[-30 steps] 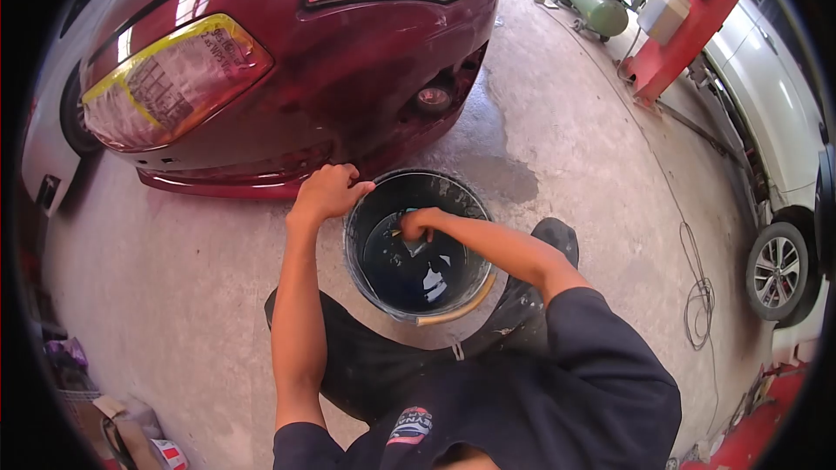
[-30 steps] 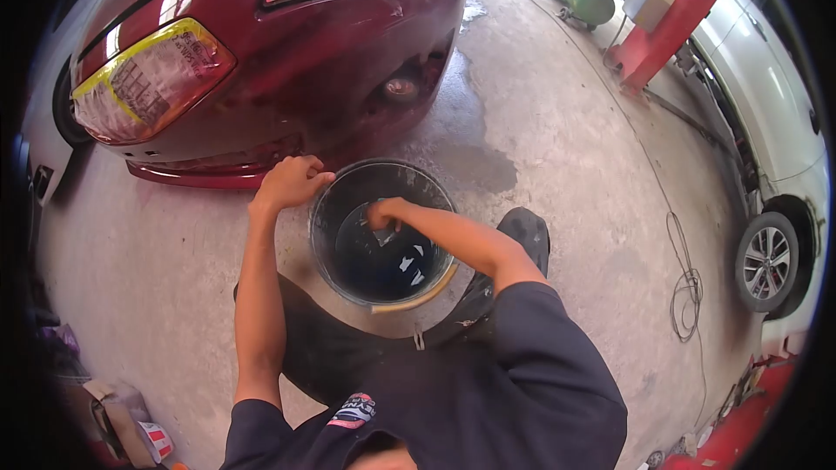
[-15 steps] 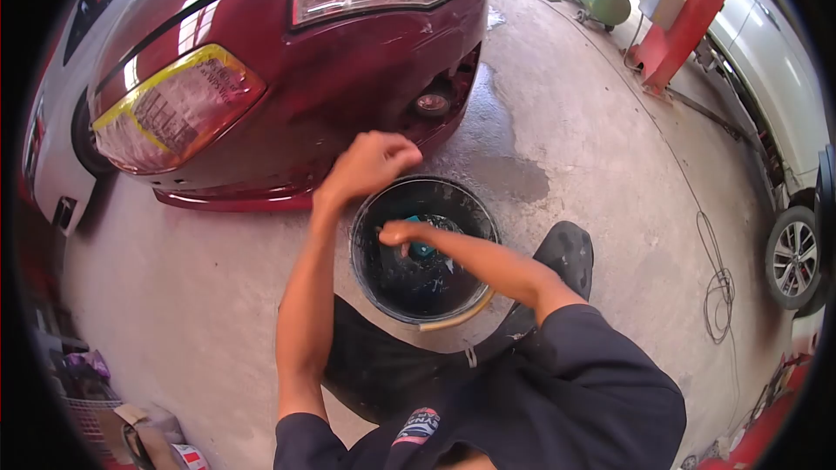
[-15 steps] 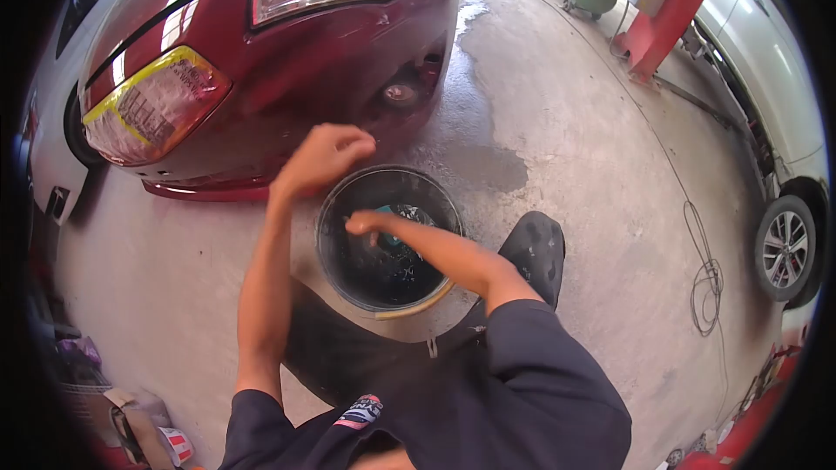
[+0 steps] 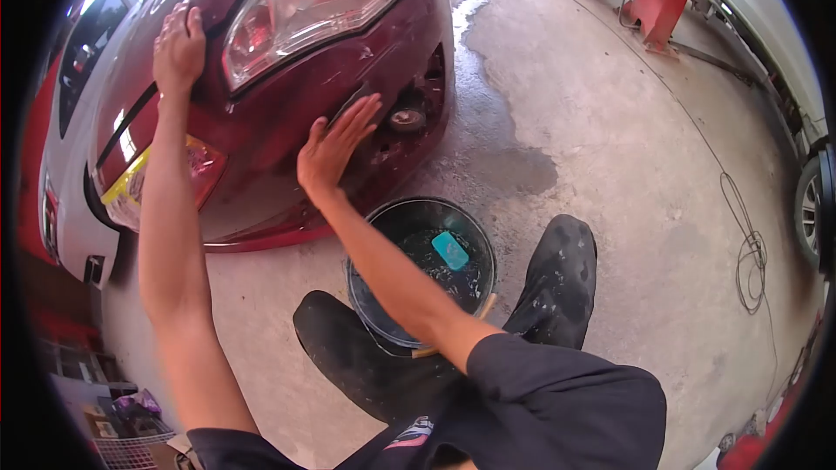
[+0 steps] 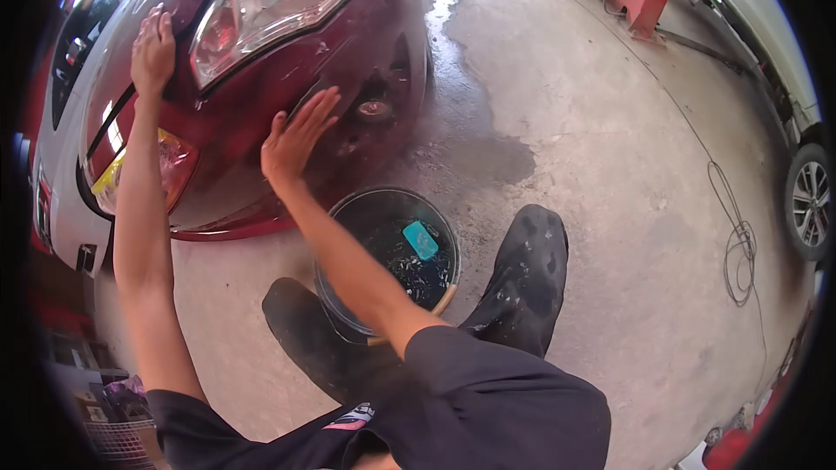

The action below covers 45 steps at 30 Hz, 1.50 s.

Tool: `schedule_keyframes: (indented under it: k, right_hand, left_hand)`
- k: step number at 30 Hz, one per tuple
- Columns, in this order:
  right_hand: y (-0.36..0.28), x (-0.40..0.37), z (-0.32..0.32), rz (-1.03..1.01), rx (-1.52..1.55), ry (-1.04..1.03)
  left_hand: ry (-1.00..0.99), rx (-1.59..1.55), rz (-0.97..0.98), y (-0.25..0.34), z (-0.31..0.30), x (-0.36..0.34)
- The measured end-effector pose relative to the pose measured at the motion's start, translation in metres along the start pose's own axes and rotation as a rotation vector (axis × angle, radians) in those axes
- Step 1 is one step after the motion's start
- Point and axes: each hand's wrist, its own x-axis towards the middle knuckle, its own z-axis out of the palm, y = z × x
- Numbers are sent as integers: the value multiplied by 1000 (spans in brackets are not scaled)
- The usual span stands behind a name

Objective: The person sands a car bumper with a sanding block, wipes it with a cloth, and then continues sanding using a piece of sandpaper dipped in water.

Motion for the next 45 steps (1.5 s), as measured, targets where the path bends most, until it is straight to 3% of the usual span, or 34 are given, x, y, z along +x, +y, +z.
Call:
schedule_keyframes:
  k: [4,5,7,10,11,12,14,17,19,22,24,26,29,31,34,36,38,41,43,45]
  right_hand:
    - [30,33,-20,-135,15,-46]
    - [41,75,-31,-157,13,-45]
    - [77,163,-29,1,254,-50]
    - [61,147,-25,-18,13,-73]
    - [37,106,-26,-92,-55,-40]
    - [23,66,-25,-181,-55,-73]
    - [36,64,-28,-254,-21,-97]
    - [73,153,-38,-269,5,-104]
    - [101,216,-27,-38,97,-226]
    - [67,175,-27,-11,70,-58]
    - [41,96,-29,-270,-32,-44]
    - [58,82,-29,-377,32,-128]
    - [69,165,-43,-450,-81,-146]
    - [72,224,-33,-255,69,-53]
    - [66,206,-31,-111,50,-136]
    - [47,125,-34,-282,7,-48]
    - [67,79,-41,-397,0,-227]
    - [88,174,-45,-445,72,-150]
    - [96,270,-34,103,180,-386]
    - [90,247,-43,23,220,-329]
  left_hand:
    - [-119,-147,-102,14,-26,1]
    - [-111,-124,-111,13,-24,3]
    - [-129,-74,-132,3,-19,8]
    - [-158,-36,-159,-17,-1,2]
    - [-147,-41,-149,-18,0,2]
    - [-139,-46,-142,-19,0,1]
    - [-121,-79,-132,-7,-9,-5]
    - [-133,-64,-130,-1,-14,0]
    - [-155,-32,-145,-3,-11,2]
    - [-159,-5,-177,-5,-13,0]
    - [-127,-38,-156,0,-12,-1]
    - [-126,-50,-173,7,-19,-6]
    - [-111,-38,-186,5,-15,-6]
    - [-116,-25,-191,-1,-12,-3]
    - [-108,-23,-180,-3,-11,-3]
    - [-90,-16,-182,-5,-11,-4]
    - [-93,-25,-195,-2,-10,-8]
    - [-128,-27,-233,-9,-10,-4]
    - [-127,-27,-232,-14,-6,0]
    - [-151,-4,-253,-10,-11,-1]
